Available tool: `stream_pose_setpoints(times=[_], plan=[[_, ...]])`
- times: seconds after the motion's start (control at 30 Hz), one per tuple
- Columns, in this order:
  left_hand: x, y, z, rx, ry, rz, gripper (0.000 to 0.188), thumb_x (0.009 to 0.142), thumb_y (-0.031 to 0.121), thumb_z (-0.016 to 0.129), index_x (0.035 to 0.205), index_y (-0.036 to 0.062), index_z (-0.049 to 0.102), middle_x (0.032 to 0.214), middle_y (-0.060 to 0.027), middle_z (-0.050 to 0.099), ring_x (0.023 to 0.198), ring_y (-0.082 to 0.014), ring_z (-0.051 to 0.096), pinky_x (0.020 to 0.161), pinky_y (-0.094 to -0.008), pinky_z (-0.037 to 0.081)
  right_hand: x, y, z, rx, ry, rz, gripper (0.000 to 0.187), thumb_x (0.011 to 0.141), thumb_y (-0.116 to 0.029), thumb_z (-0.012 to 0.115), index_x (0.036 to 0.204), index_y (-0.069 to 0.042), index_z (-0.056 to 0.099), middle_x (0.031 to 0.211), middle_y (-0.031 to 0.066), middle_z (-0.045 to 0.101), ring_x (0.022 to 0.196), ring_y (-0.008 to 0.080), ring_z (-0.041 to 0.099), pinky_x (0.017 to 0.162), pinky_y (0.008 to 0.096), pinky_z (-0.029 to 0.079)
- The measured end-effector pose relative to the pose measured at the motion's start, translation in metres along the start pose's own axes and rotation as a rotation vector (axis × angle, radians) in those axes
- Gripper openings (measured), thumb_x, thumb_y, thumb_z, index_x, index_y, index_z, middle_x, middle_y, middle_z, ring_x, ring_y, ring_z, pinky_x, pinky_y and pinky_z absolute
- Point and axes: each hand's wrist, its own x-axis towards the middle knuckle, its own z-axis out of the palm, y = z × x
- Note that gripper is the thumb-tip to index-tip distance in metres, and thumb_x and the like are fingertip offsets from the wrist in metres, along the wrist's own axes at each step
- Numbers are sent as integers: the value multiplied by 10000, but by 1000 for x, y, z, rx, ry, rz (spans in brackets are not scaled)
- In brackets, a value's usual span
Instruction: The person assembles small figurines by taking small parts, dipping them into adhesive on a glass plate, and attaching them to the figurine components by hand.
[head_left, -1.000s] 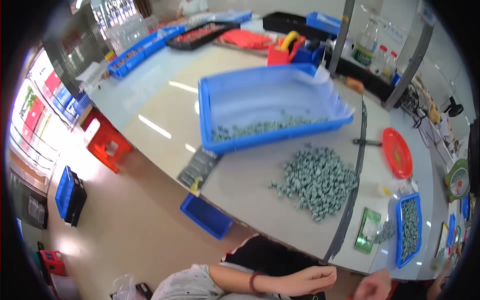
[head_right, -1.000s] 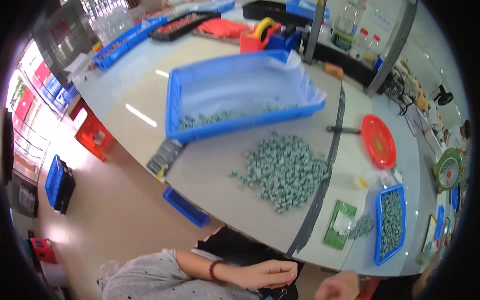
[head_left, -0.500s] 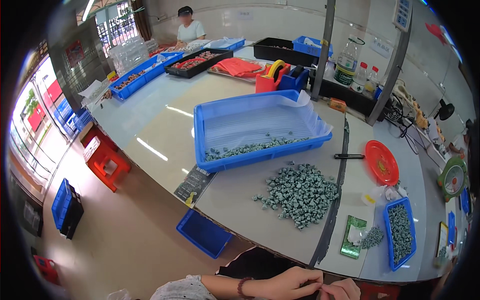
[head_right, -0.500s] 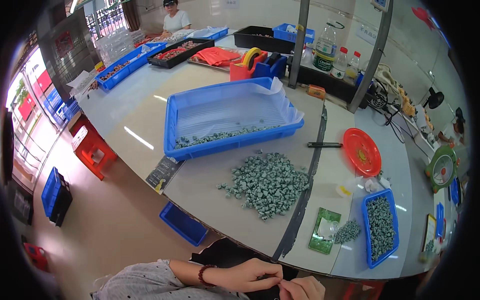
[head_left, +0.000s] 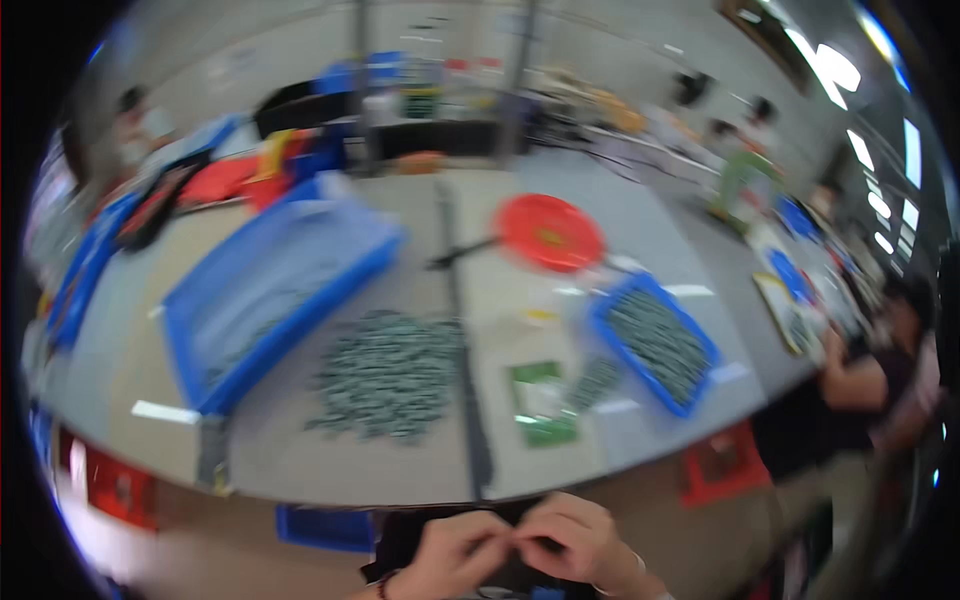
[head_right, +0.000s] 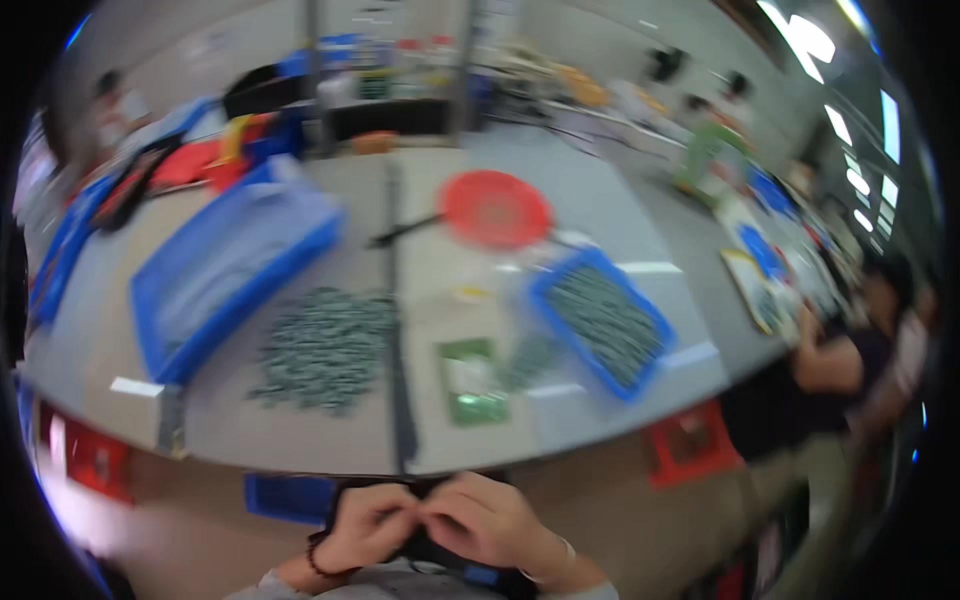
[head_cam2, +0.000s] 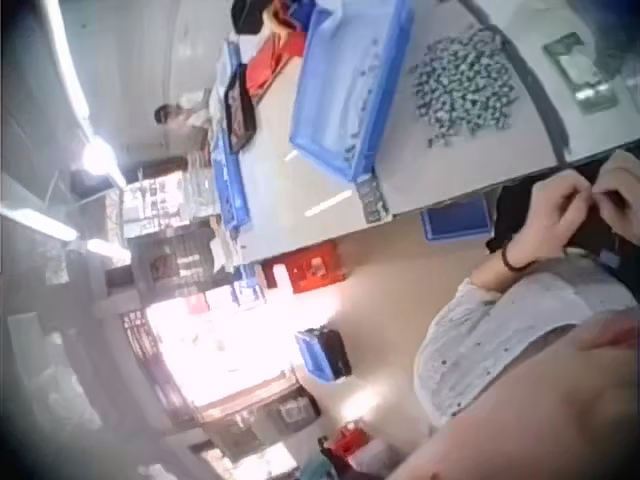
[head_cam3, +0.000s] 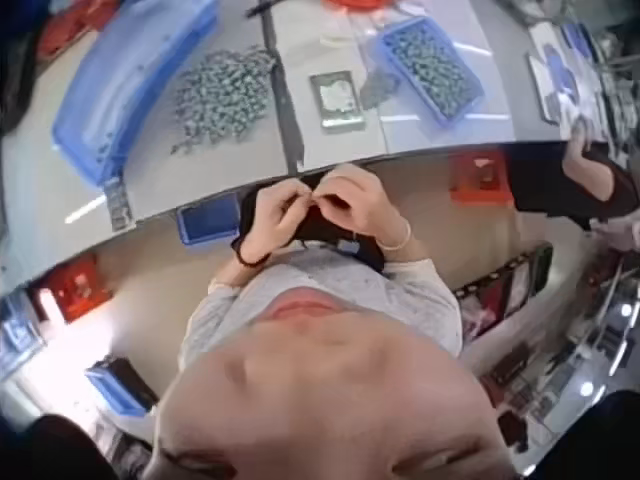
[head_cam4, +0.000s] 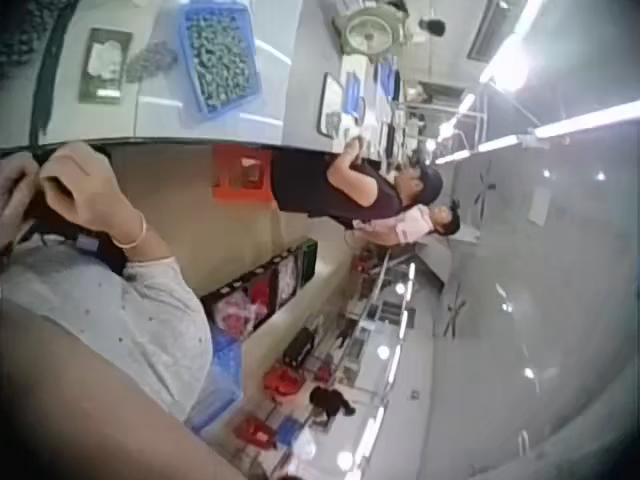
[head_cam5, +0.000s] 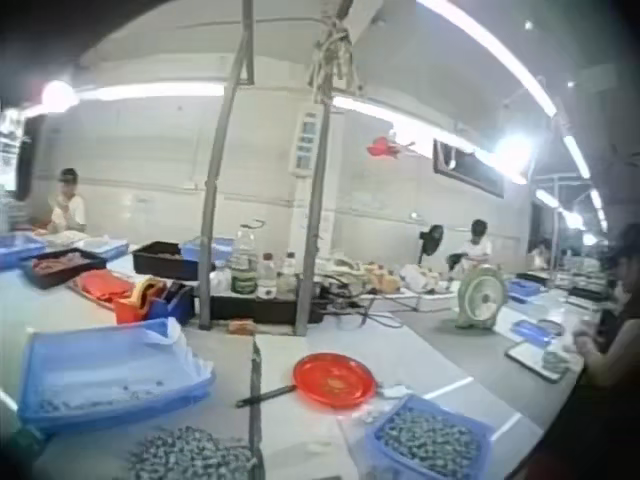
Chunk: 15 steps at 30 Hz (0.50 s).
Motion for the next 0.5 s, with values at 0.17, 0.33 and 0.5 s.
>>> stream_pose_setpoints(times=[0.17,0.33,0.5], plan=[[-3,-16,13,-263,207,-94,212,853,169,523,693,30,517,551,65,414,496,-7,352,449,-182,215,-1,8,8,-5,183,-180,202,706,14,651,893,-3,577,812,82,543,649,226,542,520,300,447],[-4,-35,19,-341,194,-72,313,893,297,509,718,38,498,540,78,387,463,11,280,433,-175,153,-13,5,5,-70,226,-191,175,729,-1,632,890,9,567,802,72,519,634,216,514,507,290,427],[-4,-36,19,-334,186,-56,349,897,340,513,726,37,496,558,75,404,468,13,270,440,-171,148,-14,10,6,-70,210,-177,158,734,-10,633,875,5,564,795,71,518,642,218,513,511,296,434]])
